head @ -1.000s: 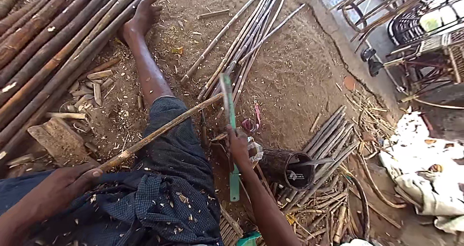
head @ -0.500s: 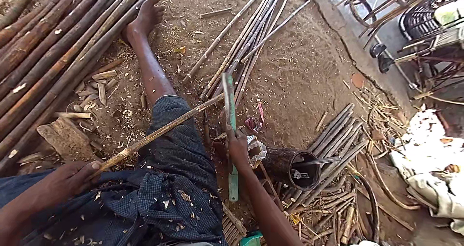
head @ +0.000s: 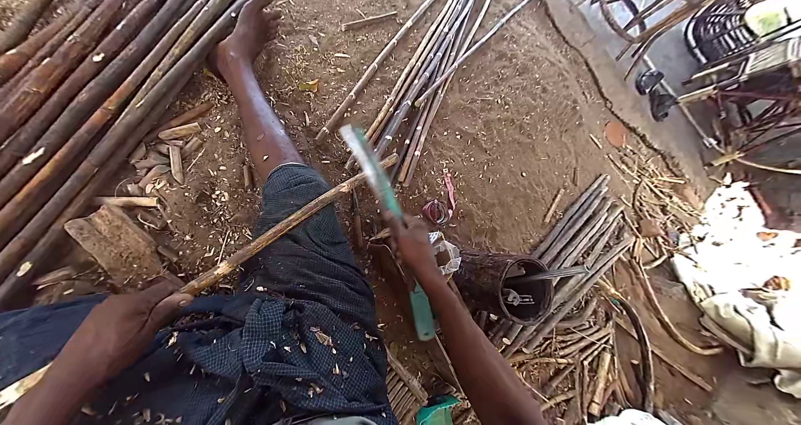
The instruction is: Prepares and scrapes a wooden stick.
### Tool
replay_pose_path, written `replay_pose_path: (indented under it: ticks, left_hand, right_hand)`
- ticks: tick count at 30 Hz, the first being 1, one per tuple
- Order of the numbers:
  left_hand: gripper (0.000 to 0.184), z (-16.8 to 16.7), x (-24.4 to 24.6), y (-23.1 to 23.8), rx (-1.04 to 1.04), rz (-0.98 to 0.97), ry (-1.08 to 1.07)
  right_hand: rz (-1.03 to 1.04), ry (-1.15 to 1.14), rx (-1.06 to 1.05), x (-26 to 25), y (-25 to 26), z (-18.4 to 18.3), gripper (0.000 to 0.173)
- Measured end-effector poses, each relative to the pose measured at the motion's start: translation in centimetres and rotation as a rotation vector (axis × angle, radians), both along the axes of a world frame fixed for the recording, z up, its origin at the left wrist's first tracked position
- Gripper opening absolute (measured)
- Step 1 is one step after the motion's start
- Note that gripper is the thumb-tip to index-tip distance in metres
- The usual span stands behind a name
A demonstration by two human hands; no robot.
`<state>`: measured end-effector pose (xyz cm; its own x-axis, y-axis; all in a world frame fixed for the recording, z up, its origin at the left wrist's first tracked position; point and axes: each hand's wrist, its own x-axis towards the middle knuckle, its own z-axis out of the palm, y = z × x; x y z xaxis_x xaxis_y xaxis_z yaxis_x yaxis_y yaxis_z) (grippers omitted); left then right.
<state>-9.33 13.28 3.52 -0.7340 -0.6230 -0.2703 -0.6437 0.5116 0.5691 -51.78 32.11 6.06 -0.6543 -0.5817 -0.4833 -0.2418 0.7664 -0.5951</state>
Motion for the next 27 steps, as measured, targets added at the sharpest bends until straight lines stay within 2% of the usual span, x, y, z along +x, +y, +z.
replay_pose_path:
  ticks: [1, 2, 4, 5, 6, 9, 10, 13, 14, 15, 16, 19, 20, 21, 22, 25, 26, 27]
  left_hand:
    - [0.058, 0.1, -0.1, 0.4, -0.046, 0.007, -0.020]
    - [0.060, 0.2, -0.1, 0.5, -0.091, 0.017, -0.038]
    - [0.066, 0.2, -0.1, 0.9, -0.143, 0.025, -0.049]
    - [0.069, 0.2, -0.2, 1.1, -0.154, 0.022, -0.046]
    - [0.071, 0.2, -0.4, 1.1, -0.164, 0.022, -0.038]
    - [0.074, -0.5, -0.4, 1.9, -0.251, 0.029, 0.001]
    - [0.077, -0.7, -0.2, 2.0, -0.273, 0.032, 0.029]
    - [0.079, -0.5, 0.2, 1.2, -0.212, 0.009, 0.104]
    - [0.076, -0.2, -0.1, 0.7, -0.196, -0.005, 0.118]
    - [0.073, 0.2, -0.5, 0.3, -0.191, -0.014, 0.119]
    - [0.071, 0.8, -0.8, 0.2, -0.192, -0.011, 0.096]
    - [0.070, 2.1, -0.8, 0.2, -0.165, 0.067, -0.008]
    - [0.070, 1.8, -0.8, 0.0, -0.158, 0.093, -0.012]
    - [0.072, 1.3, -0.7, -0.2, -0.152, 0.108, -0.002]
    - [0.073, 1.0, -0.8, -0.4, -0.151, 0.109, 0.007]
    - [0.070, 1.0, -1.2, -1.0, -0.081, 0.075, 0.022]
    - [0.069, 1.1, -1.2, -1.1, -0.075, 0.071, 0.024]
    - [0.069, 1.0, -1.2, -1.3, -0.084, 0.078, 0.027]
  right_hand:
    - [-0.062, -0.002, -0.034, -0.4, -0.1, -0.5, 0.052]
    - [-0.001, -0.008, -0.013, 0.3, -0.3, -0.1, 0.052]
    - [0.319, -0.027, 0.113, 3.4, -0.2, 1.8, 0.047]
    - [0.406, -0.032, 0.166, 4.2, -0.1, 2.3, 0.047]
    - [0.370, -0.022, 0.149, 3.6, -0.2, 2.3, 0.047]
    - [-0.006, 0.033, 0.012, -1.3, -0.5, 0.1, 0.054]
    - [-0.003, 0.019, 0.011, -1.1, -0.7, 0.2, 0.054]
    - [0.447, -0.072, 0.181, 4.4, -0.6, 2.9, 0.048]
    - [0.510, -0.063, 0.189, 5.2, -0.5, 3.0, 0.048]
    - [0.461, -0.055, 0.135, 4.7, -0.6, 2.9, 0.048]
    - [0.326, -0.066, 0.039, 3.4, -0.6, 2.5, 0.047]
    - [-0.201, -0.084, -0.296, -1.3, -0.1, -0.2, 0.047]
    - [-0.327, -0.069, -0.347, -2.1, 0.0, -1.0, 0.047]
    - [-0.354, -0.034, -0.335, -2.1, 0.1, -1.7, 0.048]
    - [-0.267, 0.006, -0.253, -1.1, 0.6, -2.1, 0.049]
    - [0.200, 0.071, 0.000, 3.4, 2.1, -1.9, 0.048]
    - [0.208, 0.079, 0.006, 3.5, 2.3, -1.8, 0.048]
    - [0.095, 0.065, -0.039, 2.8, 2.0, -1.7, 0.048]
